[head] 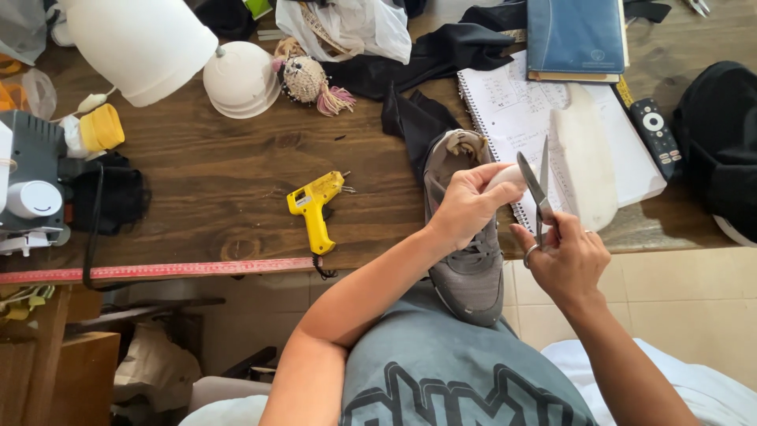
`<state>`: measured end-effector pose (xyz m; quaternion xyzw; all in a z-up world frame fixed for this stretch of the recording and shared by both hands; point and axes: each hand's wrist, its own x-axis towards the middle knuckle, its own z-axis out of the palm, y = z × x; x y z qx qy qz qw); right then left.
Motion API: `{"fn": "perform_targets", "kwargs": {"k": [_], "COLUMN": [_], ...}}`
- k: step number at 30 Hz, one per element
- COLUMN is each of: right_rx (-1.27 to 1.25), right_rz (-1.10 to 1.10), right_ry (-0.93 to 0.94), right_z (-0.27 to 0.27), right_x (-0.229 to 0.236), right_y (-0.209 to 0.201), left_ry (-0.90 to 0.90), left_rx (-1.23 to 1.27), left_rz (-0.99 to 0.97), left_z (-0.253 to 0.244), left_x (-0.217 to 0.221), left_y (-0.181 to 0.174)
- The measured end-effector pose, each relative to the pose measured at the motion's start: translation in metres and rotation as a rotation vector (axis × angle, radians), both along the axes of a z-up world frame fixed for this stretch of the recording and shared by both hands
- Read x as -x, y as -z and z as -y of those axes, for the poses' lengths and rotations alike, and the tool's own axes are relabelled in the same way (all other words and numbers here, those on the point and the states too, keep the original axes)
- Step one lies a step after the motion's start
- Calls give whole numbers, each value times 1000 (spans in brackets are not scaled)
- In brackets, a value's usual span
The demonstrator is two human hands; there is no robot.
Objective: Repairing a sneaker by gluing a padding piece into the heel area using a hot glue gun and trimming with scissors
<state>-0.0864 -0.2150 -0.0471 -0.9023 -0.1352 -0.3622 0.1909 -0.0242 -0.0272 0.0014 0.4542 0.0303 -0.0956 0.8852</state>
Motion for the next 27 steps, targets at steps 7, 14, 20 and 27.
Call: {"fn": "perform_targets", "kwargs": {"k": [7,14,20,27], "right_rx": [87,329,383,246], "right_rz": [38,28,54,-634], "right_ry": [15,116,58,331], "right_z": [5,14,33,76], "right_x": [-5,-6,-12,-45], "right_y": [-10,-17,-25,1], "left_ry": [-35,90,94,46], "left_rx": [-205,-507,-550,-506], "left_rz": [171,295,355,372], "left_z": [-5,-28,-30,-53], "left_x": [-1,3,2,22], "left_y": [4,-50,-40,-49]}}
